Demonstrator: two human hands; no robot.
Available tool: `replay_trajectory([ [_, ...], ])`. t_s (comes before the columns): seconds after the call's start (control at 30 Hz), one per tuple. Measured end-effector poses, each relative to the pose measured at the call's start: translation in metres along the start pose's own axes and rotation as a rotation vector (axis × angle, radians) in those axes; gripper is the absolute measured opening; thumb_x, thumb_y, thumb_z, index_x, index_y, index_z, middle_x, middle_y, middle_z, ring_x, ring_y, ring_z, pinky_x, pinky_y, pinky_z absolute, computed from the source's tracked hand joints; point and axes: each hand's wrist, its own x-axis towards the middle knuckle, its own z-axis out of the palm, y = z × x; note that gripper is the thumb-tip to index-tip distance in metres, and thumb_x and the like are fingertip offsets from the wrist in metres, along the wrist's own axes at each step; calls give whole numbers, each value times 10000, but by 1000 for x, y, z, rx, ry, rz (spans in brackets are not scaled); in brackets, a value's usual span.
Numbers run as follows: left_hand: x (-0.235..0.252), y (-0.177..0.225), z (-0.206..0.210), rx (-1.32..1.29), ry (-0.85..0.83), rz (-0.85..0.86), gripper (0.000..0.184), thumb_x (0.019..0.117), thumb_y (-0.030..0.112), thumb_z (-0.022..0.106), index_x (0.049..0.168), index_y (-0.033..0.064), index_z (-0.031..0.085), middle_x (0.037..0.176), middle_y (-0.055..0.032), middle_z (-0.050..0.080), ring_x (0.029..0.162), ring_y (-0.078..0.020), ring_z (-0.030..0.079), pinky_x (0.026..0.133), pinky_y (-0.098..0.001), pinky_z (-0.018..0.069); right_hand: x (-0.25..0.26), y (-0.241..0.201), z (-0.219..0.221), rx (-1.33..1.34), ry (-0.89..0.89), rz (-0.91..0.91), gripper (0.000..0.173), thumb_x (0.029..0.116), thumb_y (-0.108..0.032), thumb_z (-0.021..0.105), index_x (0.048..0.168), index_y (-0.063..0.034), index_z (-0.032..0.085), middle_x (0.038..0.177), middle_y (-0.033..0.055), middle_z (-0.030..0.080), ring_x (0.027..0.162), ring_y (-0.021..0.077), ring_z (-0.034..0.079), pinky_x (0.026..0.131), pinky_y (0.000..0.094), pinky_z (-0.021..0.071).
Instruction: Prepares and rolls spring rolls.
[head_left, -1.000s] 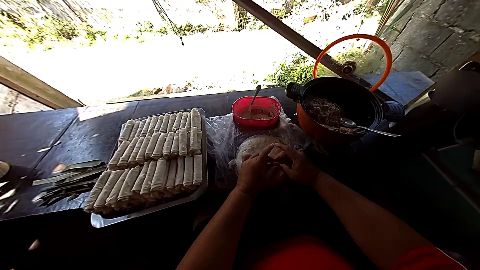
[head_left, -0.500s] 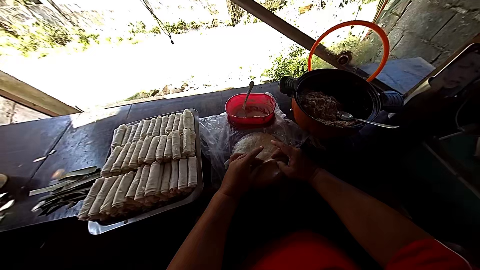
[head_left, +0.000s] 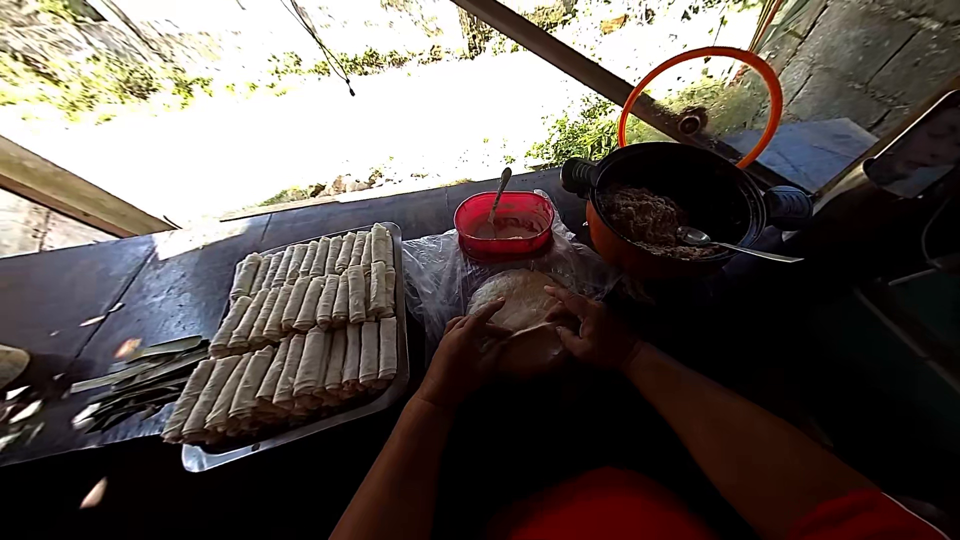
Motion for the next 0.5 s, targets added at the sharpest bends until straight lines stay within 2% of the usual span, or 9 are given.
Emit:
replay_trajectory([
  [0.1,-2,3,-7,10,-47,7,656,933,195,677,1543,257,443,1189,164,734,1202,-30,624,1194,-467,356,-2,-1,1,2,5,-3,594,888,-99,645,1470,-62,534,1122,-13,760,1100,69,688,1031,288,545],
  [0.17,1,8,-10,43,-28,19,652,901,95,546,1529,250,463,1185,161,734,1207,-32,620,1193,-466,354,-1,-2,-1,1,0,11,606,883,-100,643,1478,-61,530,1125,-18,759,1106,67,684,1042,286,536],
  [0.23,6,18,-7,50,-2,30,628,894,67,481,1498,237,508,1177,149,739,1193,-39,627,1171,-476,363,-1,-2,-1,1,2,17,609,881,-102,644,1478,-56,530,1121,-17,761,1101,67,686,1040,286,537],
  [0.3,13,29,3,53,-9,46,586,910,106,546,1482,229,526,1180,141,738,1184,-43,636,1157,-489,387,-1,0,-1,9,0,12,606,887,-104,647,1478,-45,525,1128,-13,759,1105,66,685,1046,280,533],
  [0.37,21,36,19,102,-13,71,532,958,250,643,1478,224,535,1164,133,748,1136,-37,661,1126,-476,426,-1,0,0,14,10,3,596,889,-103,653,1469,-35,532,1126,-6,760,1108,68,685,1048,281,533],
  [0.43,26,39,34,161,-1,82,525,977,351,656,1472,218,546,1110,125,765,1062,-31,688,1095,-453,450,-1,-2,-1,1,17,13,579,893,-116,662,1456,-42,548,1122,-8,759,1100,67,685,1043,281,535],
  [0.5,28,42,42,180,38,68,506,975,333,657,1456,204,570,1034,120,776,993,-39,704,1084,-440,463,-1,-2,-1,-8,17,20,561,905,-137,665,1449,-50,557,1125,-13,757,1102,62,683,1045,279,533],
])
